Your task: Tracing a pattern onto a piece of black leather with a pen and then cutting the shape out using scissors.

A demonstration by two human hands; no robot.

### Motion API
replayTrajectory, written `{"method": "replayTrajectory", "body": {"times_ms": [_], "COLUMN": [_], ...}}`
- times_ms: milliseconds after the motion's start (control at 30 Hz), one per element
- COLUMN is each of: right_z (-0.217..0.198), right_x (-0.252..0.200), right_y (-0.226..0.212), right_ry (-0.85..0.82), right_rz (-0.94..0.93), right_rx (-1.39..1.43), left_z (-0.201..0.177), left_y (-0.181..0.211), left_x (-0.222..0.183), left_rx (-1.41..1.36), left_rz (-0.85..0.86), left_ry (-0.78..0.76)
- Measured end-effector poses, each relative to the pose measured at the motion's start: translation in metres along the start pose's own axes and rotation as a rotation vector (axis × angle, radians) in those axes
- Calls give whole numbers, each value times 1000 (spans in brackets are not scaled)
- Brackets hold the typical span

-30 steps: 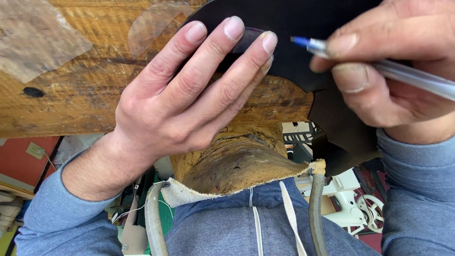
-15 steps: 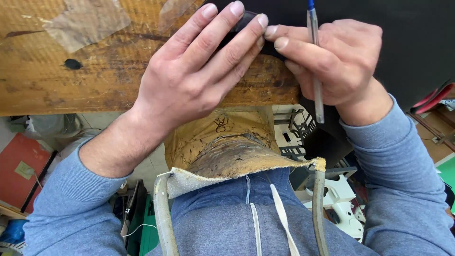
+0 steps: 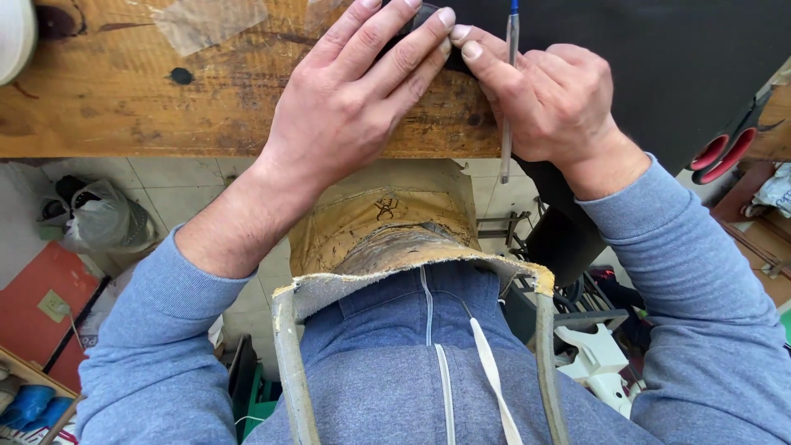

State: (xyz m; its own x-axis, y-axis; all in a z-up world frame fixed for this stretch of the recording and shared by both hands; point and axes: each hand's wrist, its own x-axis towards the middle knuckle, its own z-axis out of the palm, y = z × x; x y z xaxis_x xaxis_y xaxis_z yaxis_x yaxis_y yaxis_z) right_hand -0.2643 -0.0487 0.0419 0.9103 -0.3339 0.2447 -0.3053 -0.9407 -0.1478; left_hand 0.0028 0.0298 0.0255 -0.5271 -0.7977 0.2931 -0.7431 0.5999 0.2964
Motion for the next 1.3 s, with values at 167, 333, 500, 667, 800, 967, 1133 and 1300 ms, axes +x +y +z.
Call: {"method": "replayTrajectory", "body": {"times_ms": [167, 333, 500, 667, 800, 967, 1133, 1300], "right_z": [-4, -2, -7, -15, -18, -29, -33, -27], "right_x": [-2, -11, -8, -5, -6, 5, 9, -1], "right_y": [-1, 1, 0, -3, -8, -7, 3, 7], "right_ry": [-4, -3, 22, 6, -27, -39, -97, -139], "right_rz": [-19, -12, -26, -24, -37, -42, -66, -108], "right_rx": [-96, -110, -131, -116, -128, -116, -89, -152], "left_z": [-11, -25, -63, -79, -68, -14, 8, 32], "left_y": [2, -5, -19, -4, 41, 87, 92, 92], "left_x": [7, 0, -28, -59, -50, -23, 10, 21], "left_rx": [-37, 0, 95, -11, -108, 56, 207, 256], "left_rz": [-19, -46, -130, -355, -409, -368, -452, -484], "left_ry": [53, 70, 114, 147, 133, 20, 167, 237]}}
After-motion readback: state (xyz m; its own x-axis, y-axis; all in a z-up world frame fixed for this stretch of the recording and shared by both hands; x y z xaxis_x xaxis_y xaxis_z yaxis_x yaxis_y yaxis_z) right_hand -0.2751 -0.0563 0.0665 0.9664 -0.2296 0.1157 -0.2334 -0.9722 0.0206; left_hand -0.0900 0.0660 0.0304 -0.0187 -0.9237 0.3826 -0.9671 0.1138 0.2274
